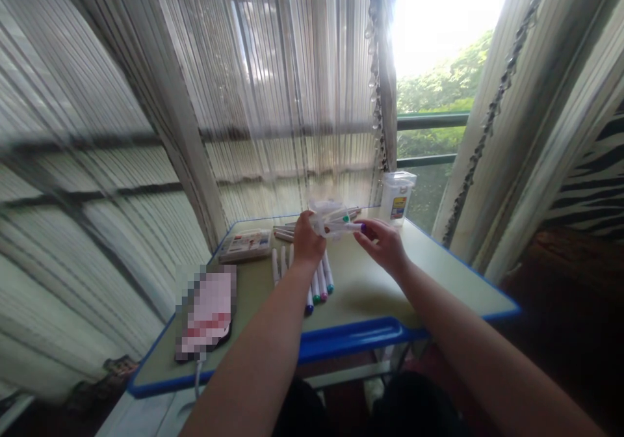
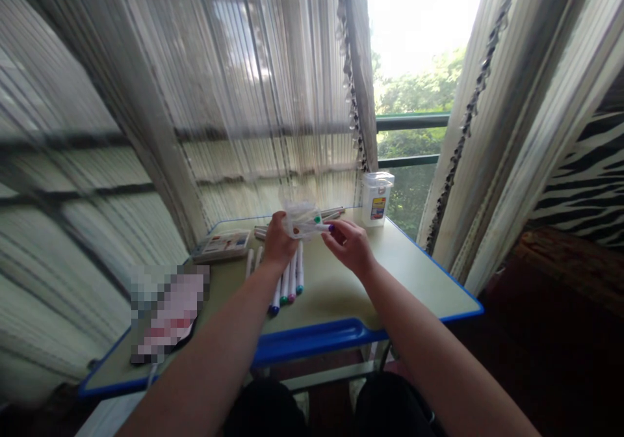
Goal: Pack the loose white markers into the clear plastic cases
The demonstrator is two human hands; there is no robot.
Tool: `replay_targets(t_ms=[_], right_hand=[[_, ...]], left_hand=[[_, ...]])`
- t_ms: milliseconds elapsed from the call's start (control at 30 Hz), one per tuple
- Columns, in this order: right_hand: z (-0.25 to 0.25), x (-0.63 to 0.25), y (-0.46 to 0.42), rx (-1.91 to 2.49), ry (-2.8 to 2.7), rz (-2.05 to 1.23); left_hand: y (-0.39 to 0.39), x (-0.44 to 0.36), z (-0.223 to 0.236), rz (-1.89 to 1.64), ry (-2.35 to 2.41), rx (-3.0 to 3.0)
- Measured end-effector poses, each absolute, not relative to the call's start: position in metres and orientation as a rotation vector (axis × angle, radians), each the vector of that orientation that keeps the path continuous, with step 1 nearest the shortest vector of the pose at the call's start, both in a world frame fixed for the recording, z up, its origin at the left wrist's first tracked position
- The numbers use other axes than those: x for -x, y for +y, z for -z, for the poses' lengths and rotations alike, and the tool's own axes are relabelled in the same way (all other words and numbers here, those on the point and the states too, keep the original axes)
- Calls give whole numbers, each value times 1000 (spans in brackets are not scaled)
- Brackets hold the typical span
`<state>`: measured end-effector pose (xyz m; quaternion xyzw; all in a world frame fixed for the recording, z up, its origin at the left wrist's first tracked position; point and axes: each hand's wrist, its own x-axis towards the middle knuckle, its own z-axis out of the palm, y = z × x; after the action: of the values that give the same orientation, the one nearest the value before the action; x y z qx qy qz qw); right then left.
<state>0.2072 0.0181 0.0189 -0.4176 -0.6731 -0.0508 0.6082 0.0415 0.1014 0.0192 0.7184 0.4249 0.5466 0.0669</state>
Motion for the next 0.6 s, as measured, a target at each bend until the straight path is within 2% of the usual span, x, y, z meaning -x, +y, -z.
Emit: replay_targets(t_ms=[600], right_hand=[[-15,-211,21,996,-1630,146]], left_hand=[[103,-42,-18,-1678,1309,-2131]])
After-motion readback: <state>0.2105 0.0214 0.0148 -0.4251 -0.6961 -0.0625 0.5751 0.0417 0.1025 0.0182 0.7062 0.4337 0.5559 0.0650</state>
